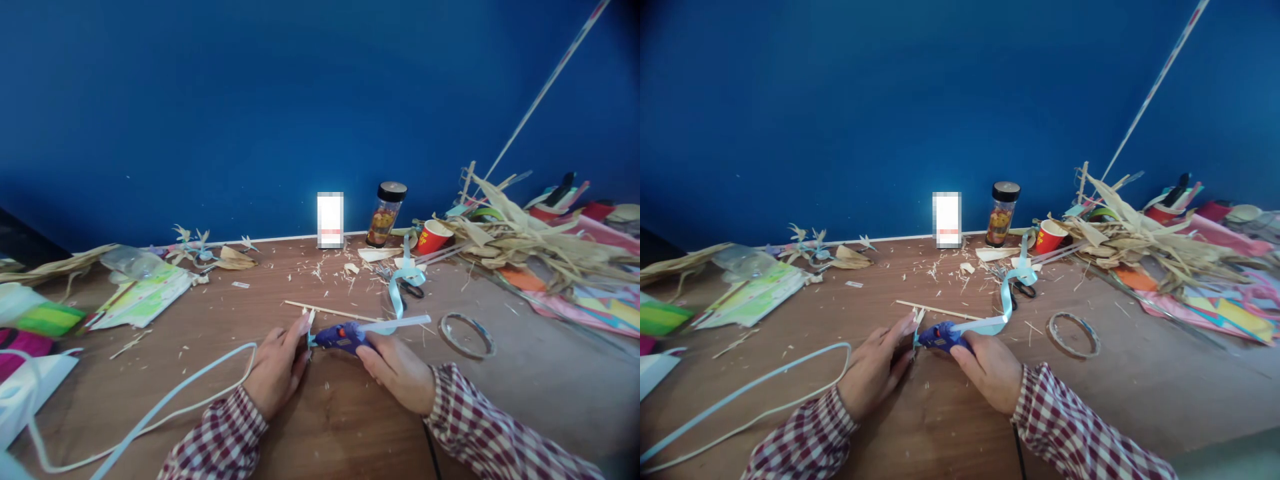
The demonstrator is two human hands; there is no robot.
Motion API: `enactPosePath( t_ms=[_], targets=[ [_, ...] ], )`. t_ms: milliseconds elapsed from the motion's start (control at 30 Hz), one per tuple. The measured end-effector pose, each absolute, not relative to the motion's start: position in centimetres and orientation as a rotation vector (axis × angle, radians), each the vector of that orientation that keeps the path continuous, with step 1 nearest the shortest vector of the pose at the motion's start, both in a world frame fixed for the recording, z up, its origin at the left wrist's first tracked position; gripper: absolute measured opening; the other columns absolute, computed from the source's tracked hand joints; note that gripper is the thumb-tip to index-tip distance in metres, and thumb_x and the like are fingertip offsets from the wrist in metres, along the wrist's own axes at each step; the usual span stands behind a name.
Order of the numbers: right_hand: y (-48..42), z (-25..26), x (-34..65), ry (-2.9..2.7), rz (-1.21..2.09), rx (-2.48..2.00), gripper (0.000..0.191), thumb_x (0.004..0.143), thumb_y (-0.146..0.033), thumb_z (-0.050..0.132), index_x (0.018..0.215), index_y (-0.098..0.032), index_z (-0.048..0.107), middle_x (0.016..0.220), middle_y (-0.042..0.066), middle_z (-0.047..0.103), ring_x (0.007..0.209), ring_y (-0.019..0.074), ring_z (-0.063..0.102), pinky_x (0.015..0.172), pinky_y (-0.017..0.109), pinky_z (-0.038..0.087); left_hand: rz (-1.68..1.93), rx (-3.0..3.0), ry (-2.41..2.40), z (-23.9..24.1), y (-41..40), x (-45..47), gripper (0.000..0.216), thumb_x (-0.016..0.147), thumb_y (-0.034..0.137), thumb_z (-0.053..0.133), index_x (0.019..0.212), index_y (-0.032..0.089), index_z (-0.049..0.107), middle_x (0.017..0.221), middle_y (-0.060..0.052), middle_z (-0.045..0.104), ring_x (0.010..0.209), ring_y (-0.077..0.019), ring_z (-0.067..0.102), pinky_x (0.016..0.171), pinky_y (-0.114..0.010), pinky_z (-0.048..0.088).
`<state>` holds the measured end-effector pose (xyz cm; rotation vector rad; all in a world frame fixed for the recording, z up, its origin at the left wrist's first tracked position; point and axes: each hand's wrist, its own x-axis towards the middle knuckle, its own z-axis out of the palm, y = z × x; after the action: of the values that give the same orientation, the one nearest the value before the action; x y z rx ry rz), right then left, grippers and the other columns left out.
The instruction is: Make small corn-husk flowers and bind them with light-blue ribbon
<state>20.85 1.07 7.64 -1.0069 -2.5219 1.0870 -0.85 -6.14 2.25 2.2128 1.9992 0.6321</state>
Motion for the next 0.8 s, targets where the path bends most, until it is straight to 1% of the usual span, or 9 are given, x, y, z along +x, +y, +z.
enactPosePath(
  t_ms=[67, 233, 467, 600, 700, 800],
  targets=[
    [1.1, 7.6, 20.9, -2.517, 1.086, -0.999, 0.03, 0.089, -0.031, 0.029, 0.084, -0.015, 0.053, 0.062, 0.002, 0.056, 0.056, 0.0128, 0.051, 0.056, 0.024, 0.038, 0.659, 2.221, 1.994, 2.2, -6.1, -0.8, 0.056, 0.078, 0.018, 0.044, 0.131, 0.025, 0.027, 0.107, -0.006, 0.058, 0.09, -0.0198, 0.053, 0.076, -0.031, 0.043],
    [1.0, 7.6, 20.9, -2.51, 1.115, -0.977, 0.03, 0.089, -0.03, 0.029, 0.084, -0.015, 0.054, 0.06, 0.001, 0.056, 0.055, 0.0128, 0.051, 0.055, 0.024, 0.038, 0.654, 2.206, 2.013, 2.2, -6.1, -0.8, 0.054, 0.077, 0.018, 0.045, 0.129, 0.025, 0.031, 0.104, -0.006, 0.059, 0.089, -0.0192, 0.054, 0.075, -0.03, 0.044],
    [0.9, 7.4, 21.1, -2.52, 1.076, -1.012, 0.029, 0.089, -0.031, 0.03, 0.086, -0.015, 0.054, 0.064, 0.002, 0.058, 0.06, 0.014, 0.053, 0.059, 0.025, 0.04, 0.646, 2.198, 2.011, 2.2, -6.2, -0.8, 0.057, 0.077, 0.017, 0.045, 0.131, 0.025, 0.028, 0.105, -0.006, 0.058, 0.088, -0.0193, 0.053, 0.076, -0.031, 0.043],
    [0.8, 7.5, 21.4, -2.505, 1.008, -1.028, 0.029, 0.088, -0.032, 0.031, 0.088, -0.016, 0.056, 0.07, 0.004, 0.06, 0.064, 0.0151, 0.056, 0.061, 0.026, 0.042, 0.645, 2.189, 2.017, 2.3, -6.2, -0.8, 0.058, 0.077, 0.017, 0.045, 0.131, 0.026, 0.027, 0.102, -0.005, 0.059, 0.087, -0.0193, 0.053, 0.075, -0.031, 0.043],
    [0.6, 7.3, 22.3, -2.456, 0.905, -1.082, 0.03, 0.088, -0.032, 0.031, 0.096, -0.017, 0.055, 0.074, 0.005, 0.062, 0.066, 0.0162, 0.058, 0.061, 0.027, 0.044, 0.635, 2.181, 2.014, 2.3, -6.2, -0.8, 0.056, 0.078, 0.019, 0.045, 0.131, 0.026, 0.027, 0.102, -0.005, 0.059, 0.087, -0.0192, 0.053, 0.075, -0.031, 0.043],
    [0.7, 6.4, 24.3, -2.34, 0.658, -1.217, 0.033, 0.085, -0.034, 0.036, 0.11, -0.018, 0.048, 0.077, 0.005, 0.064, 0.063, 0.0172, 0.059, 0.056, 0.027, 0.045, 0.624, 2.163, 2.029, 2.2, -6.1, -1.0, 0.056, 0.078, 0.021, 0.044, 0.131, 0.026, 0.027, 0.101, -0.005, 0.06, 0.089, -0.0195, 0.054, 0.075, -0.031, 0.043]
  ],
)
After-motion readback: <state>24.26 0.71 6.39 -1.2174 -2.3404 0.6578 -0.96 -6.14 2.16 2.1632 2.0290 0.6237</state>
